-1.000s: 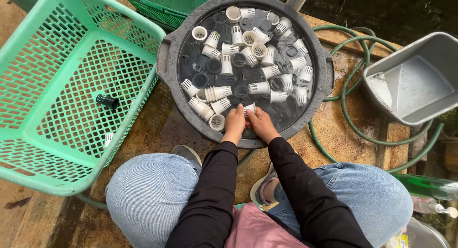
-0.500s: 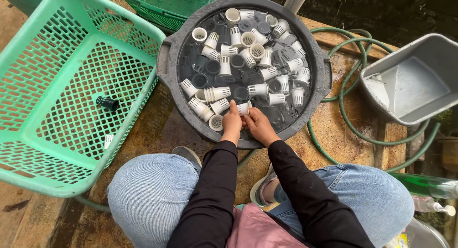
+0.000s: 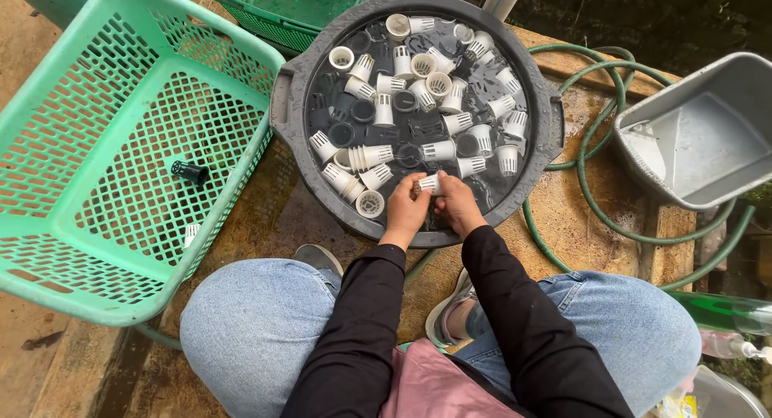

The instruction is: The recorder is washing and rinsing several white plastic hydroponic net pots in a bucket of water and placing them into a basket.

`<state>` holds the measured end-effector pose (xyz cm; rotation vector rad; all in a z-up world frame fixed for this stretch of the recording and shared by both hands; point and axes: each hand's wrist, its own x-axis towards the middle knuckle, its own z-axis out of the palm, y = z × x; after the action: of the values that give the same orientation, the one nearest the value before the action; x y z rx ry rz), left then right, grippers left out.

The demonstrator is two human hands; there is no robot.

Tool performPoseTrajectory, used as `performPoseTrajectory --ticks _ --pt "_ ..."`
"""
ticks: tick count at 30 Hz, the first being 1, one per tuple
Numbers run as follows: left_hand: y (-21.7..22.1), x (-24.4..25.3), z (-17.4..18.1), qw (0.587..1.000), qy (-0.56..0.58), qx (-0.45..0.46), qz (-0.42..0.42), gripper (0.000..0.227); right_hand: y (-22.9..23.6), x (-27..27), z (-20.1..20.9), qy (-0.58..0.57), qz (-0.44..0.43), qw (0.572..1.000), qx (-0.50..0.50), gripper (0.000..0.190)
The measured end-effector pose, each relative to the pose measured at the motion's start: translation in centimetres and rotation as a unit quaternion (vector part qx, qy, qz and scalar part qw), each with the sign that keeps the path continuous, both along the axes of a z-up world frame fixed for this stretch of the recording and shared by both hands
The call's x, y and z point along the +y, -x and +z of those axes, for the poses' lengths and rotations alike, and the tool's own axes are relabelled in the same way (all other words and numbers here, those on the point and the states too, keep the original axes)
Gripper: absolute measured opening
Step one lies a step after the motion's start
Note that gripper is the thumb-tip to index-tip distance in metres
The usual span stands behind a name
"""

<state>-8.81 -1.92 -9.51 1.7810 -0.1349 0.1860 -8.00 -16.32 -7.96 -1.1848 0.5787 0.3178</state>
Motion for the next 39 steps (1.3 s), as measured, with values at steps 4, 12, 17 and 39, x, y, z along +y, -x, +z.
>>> performPoseTrajectory --ticks 4,12,17,39 --pt "-1.3 0.3 -0.7 0.972 0.103 0.206 0.040 0.035 0.6 1.0 1.8 -0.079 0.036 0.996 -0.036 0.016" --pt "0.2 0.2 1.9 0.984 0.007 0.173 0.039 0.030 0.1 0.1 -2.9 0.056 0.011 0.997 -0.058 0.027" --pt "0.9 -0.2 2.3 0.993 -0.114 0.012 -0.013 0.031 -0.4 0.9 1.3 0.024 -0.022 0.999 0.043 0.035" --pt "-2.5 0.7 3.0 0.910 0.191 0.366 -0.026 0.051 -0.6 0.6 -0.6 0.096 0.062 0.980 -0.162 0.024"
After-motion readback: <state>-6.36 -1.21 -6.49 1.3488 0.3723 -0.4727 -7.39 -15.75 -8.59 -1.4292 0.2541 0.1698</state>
